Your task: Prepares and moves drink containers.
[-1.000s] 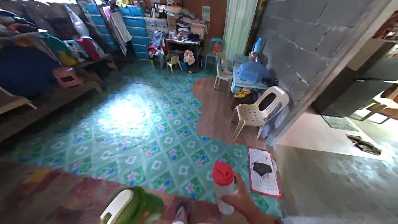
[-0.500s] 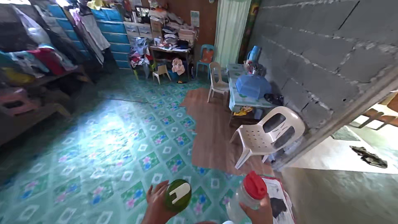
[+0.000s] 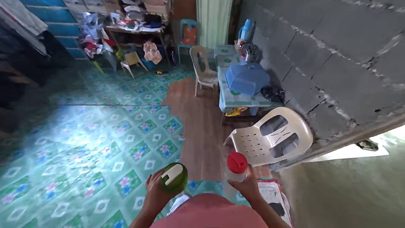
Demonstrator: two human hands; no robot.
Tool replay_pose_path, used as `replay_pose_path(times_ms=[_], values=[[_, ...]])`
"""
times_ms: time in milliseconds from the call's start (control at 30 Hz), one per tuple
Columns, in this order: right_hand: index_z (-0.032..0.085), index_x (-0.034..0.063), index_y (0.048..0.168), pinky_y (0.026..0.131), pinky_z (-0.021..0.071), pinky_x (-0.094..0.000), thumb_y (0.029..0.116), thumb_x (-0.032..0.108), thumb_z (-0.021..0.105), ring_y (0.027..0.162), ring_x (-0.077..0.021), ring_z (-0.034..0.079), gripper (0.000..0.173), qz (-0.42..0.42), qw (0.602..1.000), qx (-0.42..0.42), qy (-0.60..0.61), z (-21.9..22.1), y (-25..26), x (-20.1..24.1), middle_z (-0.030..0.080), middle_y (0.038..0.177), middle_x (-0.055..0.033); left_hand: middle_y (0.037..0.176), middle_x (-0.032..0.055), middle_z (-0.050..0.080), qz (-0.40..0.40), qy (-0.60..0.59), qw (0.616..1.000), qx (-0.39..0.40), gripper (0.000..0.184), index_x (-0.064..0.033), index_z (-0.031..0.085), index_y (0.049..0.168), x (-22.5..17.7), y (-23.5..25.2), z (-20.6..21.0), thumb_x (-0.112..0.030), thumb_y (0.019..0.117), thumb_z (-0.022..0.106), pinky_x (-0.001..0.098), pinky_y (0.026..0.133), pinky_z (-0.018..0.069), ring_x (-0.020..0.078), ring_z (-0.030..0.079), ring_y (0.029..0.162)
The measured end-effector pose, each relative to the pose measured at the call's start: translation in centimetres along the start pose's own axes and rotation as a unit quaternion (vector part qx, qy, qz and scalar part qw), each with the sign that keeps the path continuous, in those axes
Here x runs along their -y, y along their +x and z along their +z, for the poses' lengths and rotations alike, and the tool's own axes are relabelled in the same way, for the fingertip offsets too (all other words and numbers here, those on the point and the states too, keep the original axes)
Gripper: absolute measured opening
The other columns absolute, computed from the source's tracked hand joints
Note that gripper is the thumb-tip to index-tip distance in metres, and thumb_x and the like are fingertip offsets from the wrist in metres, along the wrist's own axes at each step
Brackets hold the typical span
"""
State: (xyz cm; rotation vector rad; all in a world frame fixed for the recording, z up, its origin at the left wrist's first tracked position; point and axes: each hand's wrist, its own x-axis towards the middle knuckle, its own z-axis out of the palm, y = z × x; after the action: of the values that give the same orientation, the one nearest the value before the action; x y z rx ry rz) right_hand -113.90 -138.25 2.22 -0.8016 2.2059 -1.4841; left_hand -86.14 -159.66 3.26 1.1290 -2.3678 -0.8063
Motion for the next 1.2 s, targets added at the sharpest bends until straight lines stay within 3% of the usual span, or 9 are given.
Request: replay_pose_path(times_ms=[267, 367, 433, 567, 733, 867, 967, 1100, 1200], values=[[0.045, -0.0087, 0.137, 0.102, 0.0519, -0.0354, 0.0554, 0.015, 0.095, 0.118, -0.0208, 0.062, 0.098, 0.065, 0.995, -0.059, 0.045, 4.3, 18.0, 0.8, 0.062, 0.127, -0.0214, 0.124, 0.0152, 0.071, 0.051, 0.035, 0.997, 0.054, 0.078, -0.0028, 0.072, 0.120, 2.9, 18.7, 3.3, -0.050, 0.0605, 0.091, 0.0744, 0.115, 0.0210, 0.0396, 0.057, 0.130], [0.041, -0.0052, 0.140, 0.097, 0.0558, -0.0350, 0.0597, 0.008, 0.093, 0.114, -0.0202, 0.064, 0.097, 0.127, 0.985, -0.088, 0.079, 4.8, 23.9, 1.4, 0.062, 0.126, -0.0195, 0.122, 0.0153, 0.071, 0.091, 0.037, 0.990, 0.099, 0.069, -0.0043, 0.073, 0.118, 2.7, 27.0, 5.3, -0.047, 0.0667, 0.089, 0.0662, 0.109, 0.0368, 0.0386, 0.059, 0.126], [0.041, -0.0057, 0.139, 0.092, 0.0578, -0.0346, 0.0592, 0.006, 0.092, 0.109, -0.0195, 0.066, 0.095, 0.113, 0.980, -0.124, 0.108, 4.4, 28.6, 1.2, 0.063, 0.121, -0.0190, 0.115, 0.0140, 0.073, 0.144, -0.002, 0.984, 0.107, 0.065, -0.0039, 0.074, 0.114, 1.9, 33.1, 7.7, -0.046, 0.0671, 0.087, 0.0575, 0.104, 0.0474, 0.0367, 0.064, 0.117], [0.038, -0.0097, 0.139, 0.094, 0.0576, -0.0341, 0.0570, 0.004, 0.092, 0.111, -0.0199, 0.065, 0.099, 0.075, 0.972, -0.186, 0.124, 3.3, 37.7, -0.2, 0.062, 0.123, -0.0209, 0.127, 0.0155, 0.069, 0.172, -0.067, 0.959, 0.214, 0.073, -0.0031, 0.068, 0.125, -1.1, 44.9, 12.9, -0.046, 0.0697, 0.088, 0.0524, 0.110, 0.0439, 0.0354, 0.059, 0.125], [0.037, -0.0104, 0.142, 0.102, 0.0538, -0.0360, 0.0593, 0.018, 0.095, 0.120, -0.0229, 0.061, 0.105, 0.048, 0.978, -0.201, 0.031, 0.3, 50.5, -4.6, 0.059, 0.131, -0.0238, 0.133, 0.0144, 0.065, 0.155, -0.176, 0.935, 0.265, 0.085, -0.0013, 0.062, 0.134, -6.3, 57.6, 23.8, -0.044, 0.0664, 0.093, 0.0448, 0.116, 0.0408, 0.0261, 0.057, 0.130], [0.038, -0.0085, 0.141, 0.104, 0.0524, -0.0387, 0.0593, 0.016, 0.096, 0.123, -0.0263, 0.060, 0.103, 0.087, 0.974, -0.209, -0.005, -0.2, 58.8, -8.2, 0.058, 0.133, -0.0250, 0.127, 0.0140, 0.067, 0.107, -0.196, 0.927, 0.302, 0.073, -0.0007, 0.062, 0.131, -10.6, 63.7, 31.2, -0.031, 0.0705, 0.091, 0.0397, 0.109, 0.0476, 0.0216, 0.062, 0.122], [0.038, -0.0087, 0.145, 0.109, 0.0485, -0.0441, 0.0606, 0.012, 0.096, 0.128, -0.0326, 0.056, 0.104, 0.138, 0.970, -0.195, -0.036, -0.3, 63.7, -9.3, 0.055, 0.138, -0.0276, 0.125, 0.0134, 0.068, 0.103, -0.197, 0.925, 0.308, 0.068, -0.0024, 0.064, 0.129, -13.3, 67.9, 34.9, -0.033, 0.0735, 0.088, 0.0409, 0.108, 0.0486, 0.0218, 0.063, 0.120], [0.042, -0.0112, 0.142, 0.110, 0.0480, -0.0468, 0.0574, 0.008, 0.097, 0.128, -0.0359, 0.056, 0.103, 0.132, 0.970, -0.196, -0.051, 0.3, 66.9, -12.0, 0.055, 0.137, -0.0303, 0.137, 0.0161, 0.061, 0.049, -0.172, 0.923, 0.340, 0.081, -0.0032, 0.058, 0.138, -16.2, 71.1, 36.8, -0.038, 0.0724, 0.090, 0.0422, 0.116, 0.0401, 0.0282, 0.054, 0.132], [0.037, -0.0125, 0.144, 0.110, 0.0471, -0.0474, 0.0622, 0.005, 0.093, 0.129, -0.0364, 0.055, 0.101, 0.119, 0.974, -0.186, -0.053, 0.4, 67.4, -13.1, 0.054, 0.138, -0.0314, 0.141, 0.0149, 0.059, 0.084, -0.168, 0.916, 0.354, 0.080, -0.0054, 0.058, 0.140, -15.9, 72.2, 38.0, -0.041, 0.0747, 0.088, 0.0427, 0.118, 0.0362, 0.0292, 0.050, 0.136]])
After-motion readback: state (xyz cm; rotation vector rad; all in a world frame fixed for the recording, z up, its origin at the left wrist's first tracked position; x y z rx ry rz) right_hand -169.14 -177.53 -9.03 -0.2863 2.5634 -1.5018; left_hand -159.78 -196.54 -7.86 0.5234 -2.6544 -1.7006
